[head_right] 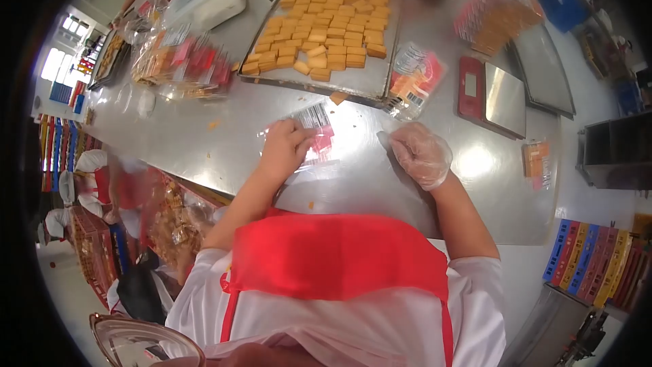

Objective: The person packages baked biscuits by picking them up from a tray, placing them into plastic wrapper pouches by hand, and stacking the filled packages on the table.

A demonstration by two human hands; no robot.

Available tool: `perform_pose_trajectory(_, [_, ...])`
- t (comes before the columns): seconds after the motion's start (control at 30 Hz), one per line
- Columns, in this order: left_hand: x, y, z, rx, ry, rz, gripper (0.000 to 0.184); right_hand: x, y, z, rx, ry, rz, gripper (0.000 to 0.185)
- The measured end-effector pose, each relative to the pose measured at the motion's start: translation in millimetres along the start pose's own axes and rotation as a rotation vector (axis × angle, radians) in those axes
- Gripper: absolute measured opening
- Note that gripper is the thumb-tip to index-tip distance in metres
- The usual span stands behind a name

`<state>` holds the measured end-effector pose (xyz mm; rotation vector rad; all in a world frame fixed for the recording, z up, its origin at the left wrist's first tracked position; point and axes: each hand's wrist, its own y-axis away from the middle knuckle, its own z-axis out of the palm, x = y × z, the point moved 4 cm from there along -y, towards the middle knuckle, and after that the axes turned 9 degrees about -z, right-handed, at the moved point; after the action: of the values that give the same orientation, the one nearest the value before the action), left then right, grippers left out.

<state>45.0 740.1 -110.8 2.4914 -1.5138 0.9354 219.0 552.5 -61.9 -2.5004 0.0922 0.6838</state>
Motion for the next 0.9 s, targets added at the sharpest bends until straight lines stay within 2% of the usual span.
perform_pose_trajectory(0.03, [-2.3, -1.9, 1.3, 0.004, -0.005, 0.028, 0.016, -5.0, -11.4, -1.1, -0.020, 0.054, -0.023, 0.011])
perform_pose_trajectory(0.1, [-2.8, -5.2, -0.1, -0.017, 0.035, 0.020, 0.013, -3.8, -41.6, 0.2, 0.035, 0.227, -0.203, 0.014])
perform_pose_trajectory(0.2, [-5.7, -8.0, 1.6, -0.010, 0.100, -0.009, 0.008, 30.8, -82.9, 15.8, 0.111, 0.369, -0.361, 0.018])
perform_pose_trajectory(0.27, [-9.4, -9.0, 2.6, 0.020, 0.134, -0.046, 0.006, 30.5, -114.8, 17.9, -0.042, 0.432, -0.122, 0.024])
perform_pose_trajectory(0.37, [-16.9, -5.2, -1.4, 0.059, 0.205, -0.126, 0.005, 51.2, -135.2, 32.4, -0.123, 0.376, -0.017, 0.030])
perform_pose_trajectory(0.43, [-25.4, -0.5, -3.0, 0.063, 0.300, -0.199, 0.005, 60.5, -137.7, 50.4, -0.193, 0.408, -0.028, 0.034])
perform_pose_trajectory(0.53, [-27.7, -1.0, -2.9, -0.028, 0.458, -0.320, 0.006, 59.8, -134.1, 68.0, -0.206, 0.452, 0.012, 0.033])
perform_pose_trajectory(0.67, [-23.1, -4.2, -5.5, -0.064, 0.369, -0.199, 0.005, 52.2, -120.7, 64.9, -0.246, 0.407, -0.026, 0.025])
perform_pose_trajectory(0.87, [-17.0, -5.2, -11.3, -0.025, 0.324, -0.072, 0.005, 52.3, -119.5, 50.3, -0.424, 0.177, 0.335, 0.018])
perform_pose_trajectory(0.9, [-17.6, -5.1, -10.0, -0.028, 0.323, -0.068, 0.005, 54.1, -127.8, 47.3, -0.343, 0.218, 0.298, 0.016])
